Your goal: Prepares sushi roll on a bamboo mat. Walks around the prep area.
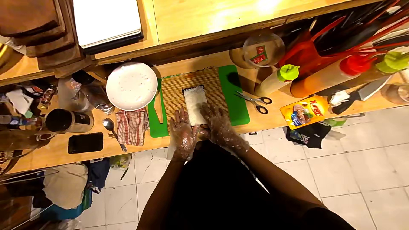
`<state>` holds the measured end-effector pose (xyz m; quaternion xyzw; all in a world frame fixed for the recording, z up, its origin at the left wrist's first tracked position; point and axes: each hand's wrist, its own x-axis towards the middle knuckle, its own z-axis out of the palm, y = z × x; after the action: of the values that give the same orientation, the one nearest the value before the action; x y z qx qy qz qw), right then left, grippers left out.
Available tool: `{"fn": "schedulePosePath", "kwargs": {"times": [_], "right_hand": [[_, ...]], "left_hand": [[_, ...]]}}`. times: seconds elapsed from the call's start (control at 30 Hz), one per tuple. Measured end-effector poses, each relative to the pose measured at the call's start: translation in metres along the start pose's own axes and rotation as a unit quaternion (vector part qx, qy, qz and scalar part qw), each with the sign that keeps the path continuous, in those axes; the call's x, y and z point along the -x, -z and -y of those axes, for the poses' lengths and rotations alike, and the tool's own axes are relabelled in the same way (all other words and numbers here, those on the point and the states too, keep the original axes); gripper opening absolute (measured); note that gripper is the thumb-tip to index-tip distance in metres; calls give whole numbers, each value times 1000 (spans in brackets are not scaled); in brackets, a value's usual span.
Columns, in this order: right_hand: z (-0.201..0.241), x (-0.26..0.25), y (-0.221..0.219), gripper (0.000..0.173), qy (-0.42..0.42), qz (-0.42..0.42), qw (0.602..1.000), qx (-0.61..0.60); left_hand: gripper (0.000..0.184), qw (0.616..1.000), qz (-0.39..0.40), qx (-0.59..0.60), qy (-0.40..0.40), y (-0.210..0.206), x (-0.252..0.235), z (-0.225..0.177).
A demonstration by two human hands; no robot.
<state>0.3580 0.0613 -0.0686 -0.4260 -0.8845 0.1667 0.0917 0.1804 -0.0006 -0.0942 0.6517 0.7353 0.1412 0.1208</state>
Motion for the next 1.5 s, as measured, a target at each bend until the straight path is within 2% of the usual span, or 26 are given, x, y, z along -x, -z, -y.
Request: {"fn": "schedulePosePath", "kwargs": {"times": [0.07,0.13,0.23,0.4,0.53,0.63,0.67,0.7,0.8,0.87,1.03,1.17,1.3,1.5], "right_hand": [[-1,-6,3,97,27,37,999,10],[1,-8,2,99,43,62,997,24],[10,-5,1,95,44,58,997,37],[23,-4,0,88,33,35,998,38],[23,-4,2,92,42,47,997,35],[21,-3,16,103,3,35,999,7],[19,-3,22,102,-20,34,999,-5],[14,-2,27,92,-43,24,998,-27],[-5,1,36,45,-139,-53,980,-132],[-17,-4,41,30,-173,-73,969,-162],[-32,-50,56,20,-134,-91,972,-171],[-43,-113,54,17,-121,-54,972,-197],[-57,-151,37,15,-77,-19,977,-196],[-58,-164,21,20,-63,-7,982,-180]], "left_hand": [[74,1000,2,-2,2,0,2,-3],[72,1000,4,-2,5,-2,2,-4],[70,1000,-16,-4,1,-10,2,-1],[69,1000,-5,2,10,-9,0,-4],[69,1000,-7,3,10,-10,1,-3],[73,1000,5,20,6,0,0,-3],[73,1000,-5,29,0,2,2,-1],[71,999,-19,35,-5,4,3,1],[66,998,-34,50,-4,11,-1,10],[61,998,-38,47,-24,16,-13,19],[51,995,-58,41,-73,20,-63,34],[48,993,-76,33,-83,9,-94,42],[49,997,-46,-2,-65,10,-99,37],[50,997,-48,-11,-62,3,-100,38]]}}
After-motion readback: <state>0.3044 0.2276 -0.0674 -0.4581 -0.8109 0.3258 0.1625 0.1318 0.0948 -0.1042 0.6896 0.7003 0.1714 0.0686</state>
